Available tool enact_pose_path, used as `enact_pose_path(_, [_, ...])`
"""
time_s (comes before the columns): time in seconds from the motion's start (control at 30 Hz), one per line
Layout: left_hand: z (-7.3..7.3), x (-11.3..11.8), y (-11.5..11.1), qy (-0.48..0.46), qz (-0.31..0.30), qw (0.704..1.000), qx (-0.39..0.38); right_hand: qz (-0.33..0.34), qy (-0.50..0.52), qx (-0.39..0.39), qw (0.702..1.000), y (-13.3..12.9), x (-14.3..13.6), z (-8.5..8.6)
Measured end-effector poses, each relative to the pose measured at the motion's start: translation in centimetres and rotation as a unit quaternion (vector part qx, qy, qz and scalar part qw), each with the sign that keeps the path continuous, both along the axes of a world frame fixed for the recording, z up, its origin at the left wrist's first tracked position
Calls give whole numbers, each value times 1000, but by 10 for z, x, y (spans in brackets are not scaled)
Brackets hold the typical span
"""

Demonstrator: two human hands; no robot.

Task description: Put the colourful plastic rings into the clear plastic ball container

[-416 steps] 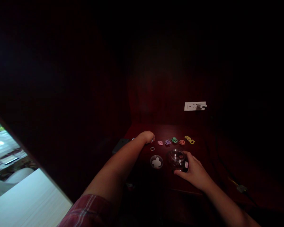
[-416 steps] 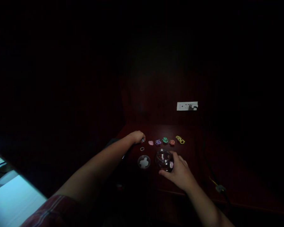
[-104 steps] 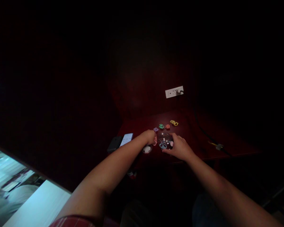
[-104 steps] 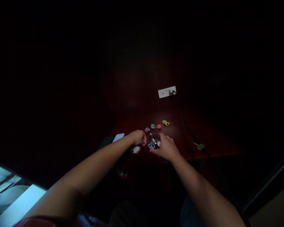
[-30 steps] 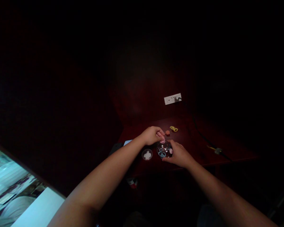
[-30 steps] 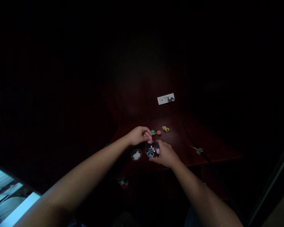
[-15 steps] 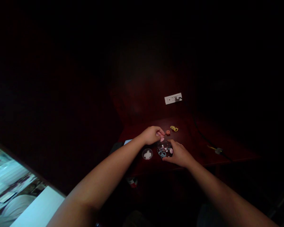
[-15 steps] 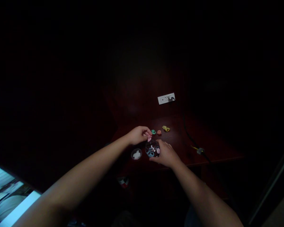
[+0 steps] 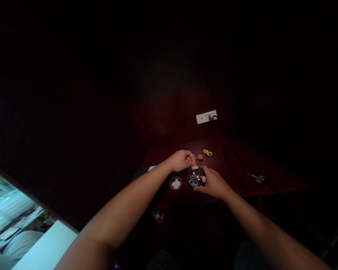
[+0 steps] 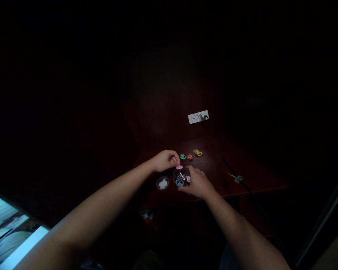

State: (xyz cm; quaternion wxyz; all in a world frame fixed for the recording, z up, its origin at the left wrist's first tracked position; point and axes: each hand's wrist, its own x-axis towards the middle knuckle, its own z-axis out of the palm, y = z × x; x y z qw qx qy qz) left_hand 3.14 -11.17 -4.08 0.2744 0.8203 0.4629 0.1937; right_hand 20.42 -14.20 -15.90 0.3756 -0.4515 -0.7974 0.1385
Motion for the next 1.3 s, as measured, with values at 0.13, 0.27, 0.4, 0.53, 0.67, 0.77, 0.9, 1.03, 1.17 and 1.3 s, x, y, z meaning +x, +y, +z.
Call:
enact_pose_path(0.13, [1, 1, -4, 4, 9, 1000, -11, -6, -5, -2, 1000, 0, 0, -1])
enact_pose_path(0.27, [-2, 0, -4, -11, 0, 1000, -25, -7, -6, -5, 1000, 0, 0, 0])
enact_pose_path(0.4, [-2, 1, -6, -6, 6, 1000, -16, -3, -3, -8, 1000, -1, -1, 2])
enact_pose_path(0.53, [0, 4, -9, -14, 21, 999, -32, 2, 4, -2, 1000, 0, 0, 0])
enact_pose_path(0.67, [-3, 4, -7, -38, 18, 998, -52, 3, 1, -2, 1000, 2, -1, -2])
enact_pose_path(0.77, [-5, 1, -4, -14, -10, 1000, -23, -2, -1, 2, 1000, 1, -1, -2])
enact_pose_path(0.9, [-2, -3, -2, 31, -37, 999, -3, -5, -5, 4, 1000, 1, -1, -1])
enact_pose_path(1.03, [2, -4, -6, 105, -45, 991, 69, -14, -16, -2, 1000, 1, -1, -2])
enact_pose_path(1.17, [6, -1, -11, 166, -69, 975, 131, -22, -31, 12, 999, 2, 0, -3])
enact_pose_path(1.3, [7, 1, -14, 167, -61, 977, 119, -12, -30, 14, 999, 3, 1, -3])
